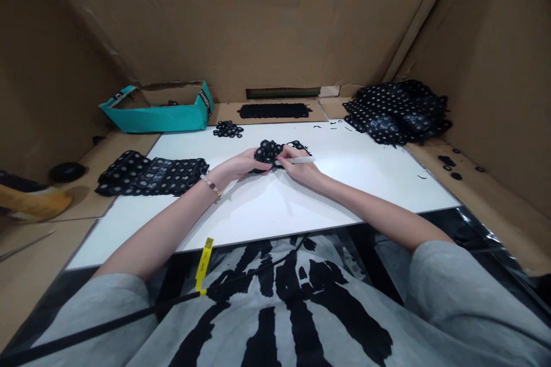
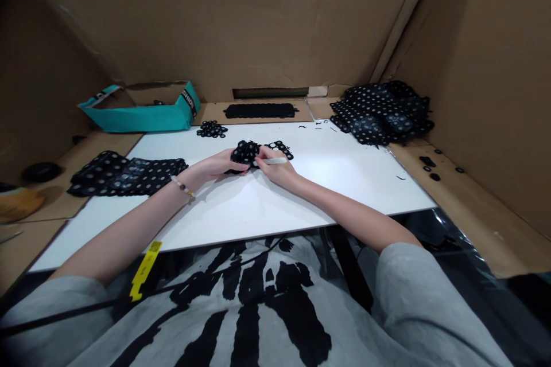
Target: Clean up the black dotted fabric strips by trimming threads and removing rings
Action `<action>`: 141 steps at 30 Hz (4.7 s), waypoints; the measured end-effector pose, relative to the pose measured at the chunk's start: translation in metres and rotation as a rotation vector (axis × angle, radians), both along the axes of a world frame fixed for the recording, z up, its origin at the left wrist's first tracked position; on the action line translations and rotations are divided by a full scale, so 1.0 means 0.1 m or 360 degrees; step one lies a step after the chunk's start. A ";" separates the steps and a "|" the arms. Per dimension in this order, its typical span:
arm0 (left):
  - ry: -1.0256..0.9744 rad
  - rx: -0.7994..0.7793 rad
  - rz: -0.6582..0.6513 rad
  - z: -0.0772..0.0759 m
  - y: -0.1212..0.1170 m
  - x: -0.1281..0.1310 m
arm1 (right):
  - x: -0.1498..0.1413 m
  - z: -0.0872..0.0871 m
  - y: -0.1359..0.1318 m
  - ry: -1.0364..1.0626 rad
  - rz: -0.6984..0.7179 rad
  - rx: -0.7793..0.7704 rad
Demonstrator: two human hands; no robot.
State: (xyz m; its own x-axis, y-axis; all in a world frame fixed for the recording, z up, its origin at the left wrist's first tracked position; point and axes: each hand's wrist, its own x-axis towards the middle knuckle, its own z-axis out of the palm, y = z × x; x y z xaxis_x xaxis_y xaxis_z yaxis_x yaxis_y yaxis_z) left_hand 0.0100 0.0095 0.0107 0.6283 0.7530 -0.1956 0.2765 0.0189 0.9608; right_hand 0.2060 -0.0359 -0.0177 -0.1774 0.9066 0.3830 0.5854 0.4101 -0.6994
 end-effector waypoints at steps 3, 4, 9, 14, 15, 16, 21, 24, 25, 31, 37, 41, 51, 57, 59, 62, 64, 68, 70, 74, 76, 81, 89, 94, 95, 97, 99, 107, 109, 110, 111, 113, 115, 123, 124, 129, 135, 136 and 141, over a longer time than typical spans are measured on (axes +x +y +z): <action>0.0014 0.0005 -0.0007 -0.02 0.01 0.01 | 0.00 -0.01 0.01 -0.0010 0.0000 -0.0011; 0.0009 0.0023 0.0001 -0.03 0.01 0.01 | 0.01 -0.01 0.01 -0.0011 0.0004 -0.0018; 0.0119 0.0417 0.0087 -0.04 0.07 -0.02 | 0.09 0.01 0.04 0.0073 0.0028 -0.0046; 0.0377 0.0708 0.0122 -0.04 0.12 -0.06 | 0.17 0.05 0.07 0.0221 0.0043 -0.0212; 0.0391 0.0727 0.0137 -0.04 0.12 -0.06 | 0.17 0.06 0.07 0.0302 0.0047 -0.0242; 0.0383 0.0737 0.0160 -0.04 0.11 -0.05 | 0.17 0.07 0.07 0.0397 0.0066 -0.0268; 0.0109 0.0704 0.0243 -0.03 0.02 0.01 | 0.11 0.06 0.04 0.0616 0.0223 -0.0306; 0.0037 0.0585 0.0247 -0.04 -0.02 0.01 | 0.10 0.02 0.05 0.0510 0.0208 -0.0305; 0.0018 0.0520 0.0248 -0.04 -0.02 0.01 | 0.10 0.02 0.05 0.0484 0.0186 -0.0309; -0.0027 0.0212 0.0191 -0.01 -0.04 0.01 | 0.11 0.03 0.05 0.0462 0.0117 -0.0331; -0.0145 0.0276 0.0324 -0.03 -0.04 0.04 | 0.11 0.05 0.07 0.0560 0.0058 -0.0348; -0.0201 0.0171 0.0378 -0.05 -0.06 0.07 | 0.11 0.05 0.07 0.0531 0.0034 -0.0332; -0.0181 0.0083 0.0410 -0.07 -0.07 0.09 | 0.08 0.07 -0.01 0.0497 0.0128 -0.0227; -0.0141 0.0018 0.0374 0.01 -0.09 0.10 | 0.14 0.07 0.05 0.0663 0.0131 -0.0288; -0.0134 -0.0010 0.0385 0.02 -0.11 0.11 | 0.14 0.08 0.04 0.0626 0.0102 -0.0279; -0.0160 -0.0013 0.0414 0.01 -0.13 0.12 | 0.14 0.08 0.03 0.0572 0.0075 -0.0285; -0.0175 -0.0009 0.0447 0.02 -0.14 0.13 | 0.14 0.09 0.02 0.0564 0.0071 -0.0294; -0.0178 -0.0037 0.0468 0.02 -0.16 0.14 | 0.14 0.09 0.03 0.0606 0.0074 -0.0302; -0.0189 -0.0038 0.0466 0.02 -0.16 0.15 | 0.14 0.08 0.03 0.0624 0.0086 -0.0303; -0.0233 -0.0033 0.0473 -0.02 -0.15 0.15 | 0.15 0.06 0.04 0.0568 0.0093 -0.0299; -0.0278 -0.0038 0.0477 -0.05 -0.15 0.16 | 0.14 0.05 0.04 0.0478 0.0068 -0.0265; -0.0309 -0.0021 0.0445 -0.09 -0.11 0.15 | 0.09 0.01 0.02 0.0213 0.0027 -0.0086; -0.0334 -0.0076 0.0334 -0.07 -0.10 0.13 | 0.07 0.01 0.04 0.0027 -0.0066 0.0014; -0.0342 -0.0036 0.0318 -0.05 -0.10 0.12 | 0.07 0.03 0.02 0.0018 -0.0063 0.0002; -0.0347 -0.0023 0.0315 -0.06 -0.10 0.12 | 0.07 0.03 0.01 0.0018 -0.0064 -0.0001; -0.0352 -0.0007 0.0305 -0.06 -0.10 0.12 | 0.07 0.03 0.02 0.0011 -0.0071 -0.0004; -0.0344 0.0000 0.0286 -0.07 -0.09 0.12 | 0.07 0.02 0.03 0.0000 -0.0085 0.0005; -0.0220 0.0091 0.0294 -0.08 -0.04 0.08 | 0.11 0.02 0.07 0.0079 -0.0075 -0.0007; -0.0103 0.0210 0.0319 -0.06 -0.02 0.05 | 0.15 0.05 0.08 0.0134 -0.0098 -0.0003; -0.0037 0.0266 0.0329 -0.06 -0.01 0.03 | 0.17 0.06 0.09 0.0164 -0.0108 -0.0017; 0.0021 0.0310 0.0335 -0.05 0.00 0.02 | 0.20 0.07 0.11 0.0194 -0.0113 -0.0047; 0.0079 0.0358 0.0356 -0.05 0.00 0.01 | 0.25 0.07 0.15 0.0271 -0.0112 -0.0149; 0.0073 0.0369 0.0373 -0.06 0.00 0.02 | 0.29 0.08 0.18 0.0391 -0.0111 -0.0244; -0.0003 0.0359 0.0359 -0.10 -0.02 0.06 | 0.17 0.06 0.13 0.0680 0.0107 -0.0273; 0.0003 0.0358 0.0355 -0.11 -0.02 0.06 | 0.15 0.04 0.11 0.0652 0.0111 -0.0258; 0.0053 0.0394 0.0397 -0.17 0.01 0.05 | 0.13 0.00 0.12 0.0587 0.0107 -0.0232; -0.0026 0.0342 0.0464 -0.21 -0.02 0.09 | 0.11 0.05 0.09 0.0512 0.0089 -0.0187; -0.0063 0.0316 0.0486 -0.21 -0.03 0.10 | 0.11 0.06 0.07 0.0499 0.0086 -0.0176; -0.0232 0.0168 0.0519 -0.24 -0.07 0.14 | 0.09 0.03 0.04 0.0406 0.0080 -0.0055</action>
